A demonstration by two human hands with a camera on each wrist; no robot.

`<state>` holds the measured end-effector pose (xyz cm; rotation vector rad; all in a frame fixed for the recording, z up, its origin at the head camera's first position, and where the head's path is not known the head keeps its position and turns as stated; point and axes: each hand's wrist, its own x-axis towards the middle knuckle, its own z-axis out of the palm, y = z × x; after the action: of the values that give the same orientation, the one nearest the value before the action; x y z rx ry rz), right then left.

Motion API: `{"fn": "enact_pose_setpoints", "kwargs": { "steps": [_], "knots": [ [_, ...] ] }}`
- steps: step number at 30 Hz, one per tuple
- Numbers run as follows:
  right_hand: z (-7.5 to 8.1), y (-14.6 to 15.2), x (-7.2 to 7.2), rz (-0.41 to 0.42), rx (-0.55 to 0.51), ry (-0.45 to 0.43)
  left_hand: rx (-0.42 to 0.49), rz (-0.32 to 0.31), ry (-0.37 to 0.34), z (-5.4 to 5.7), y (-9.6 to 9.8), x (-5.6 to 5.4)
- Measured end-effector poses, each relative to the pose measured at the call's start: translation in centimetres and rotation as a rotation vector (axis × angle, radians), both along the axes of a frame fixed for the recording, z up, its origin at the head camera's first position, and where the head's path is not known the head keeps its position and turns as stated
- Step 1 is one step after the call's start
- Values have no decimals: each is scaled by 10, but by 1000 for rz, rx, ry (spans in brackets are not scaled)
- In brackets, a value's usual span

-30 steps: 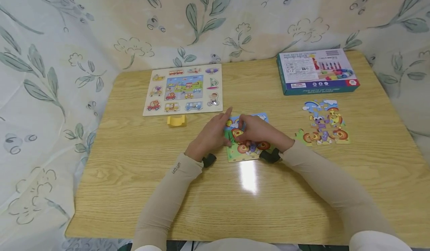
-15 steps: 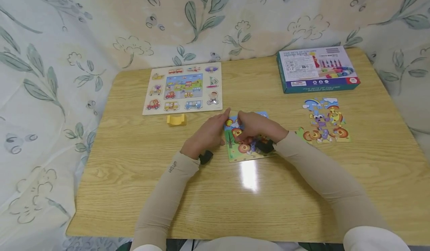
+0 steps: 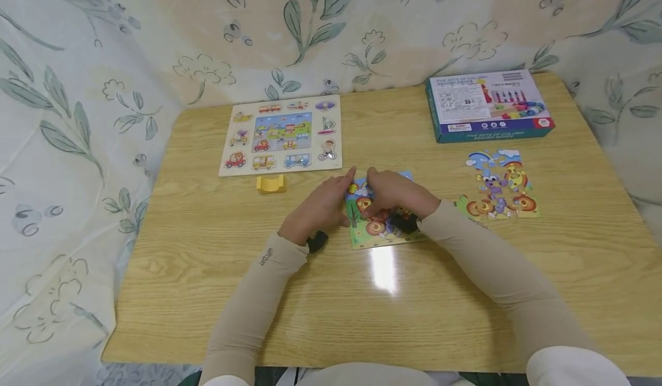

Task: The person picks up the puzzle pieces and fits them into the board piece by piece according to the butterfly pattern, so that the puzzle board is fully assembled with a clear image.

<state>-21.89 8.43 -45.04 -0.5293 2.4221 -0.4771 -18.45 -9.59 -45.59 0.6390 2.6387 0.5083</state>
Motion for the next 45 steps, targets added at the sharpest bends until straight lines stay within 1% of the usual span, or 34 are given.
{"fn": "enact_pose_setpoints", "kwargs": {
  "steps": [4, 8, 11, 14, 16, 18, 23, 27, 29, 33, 35, 41, 45],
  "knots": [
    [-2, 1, -1, -4, 36, 22, 3, 5, 2, 0, 1, 0],
    [-4, 1, 0, -3, 20, 29, -3, 9, 9, -1, 2, 0],
    [-6, 3, 2, -3, -42, 24, -9, 9, 16, -1, 2, 1],
    [-9, 6, 5, -16, -120, -17, -17, 8, 28, -1, 3, 1],
    [-10, 7, 6, -26, -152, -28, -21, 9, 36, -2, 2, 1],
    [-11, 8, 7, -34, -153, -15, -18, 13, 36, -2, 2, 2],
    [-12, 8, 8, -33, -104, 63, -5, 18, 25, -2, 1, 2],
    [-13, 8, 9, -37, -91, 96, -5, 19, 26, -2, 1, 2],
    [-14, 8, 11, -32, -98, 116, -3, 21, 24, -2, 1, 2],
    [-15, 11, 14, -1, -146, 152, 1, 13, 28, -2, 2, 1],
    [-16, 13, 15, 3, -181, 138, 4, 11, 31, -1, 2, 1],
    [-17, 18, 17, -43, -272, 5, 11, 7, 26, 0, 3, 0],
    [-12, 26, 18, -46, -314, -65, -6, 3, 25, 1, -1, -1]
  ]
}}
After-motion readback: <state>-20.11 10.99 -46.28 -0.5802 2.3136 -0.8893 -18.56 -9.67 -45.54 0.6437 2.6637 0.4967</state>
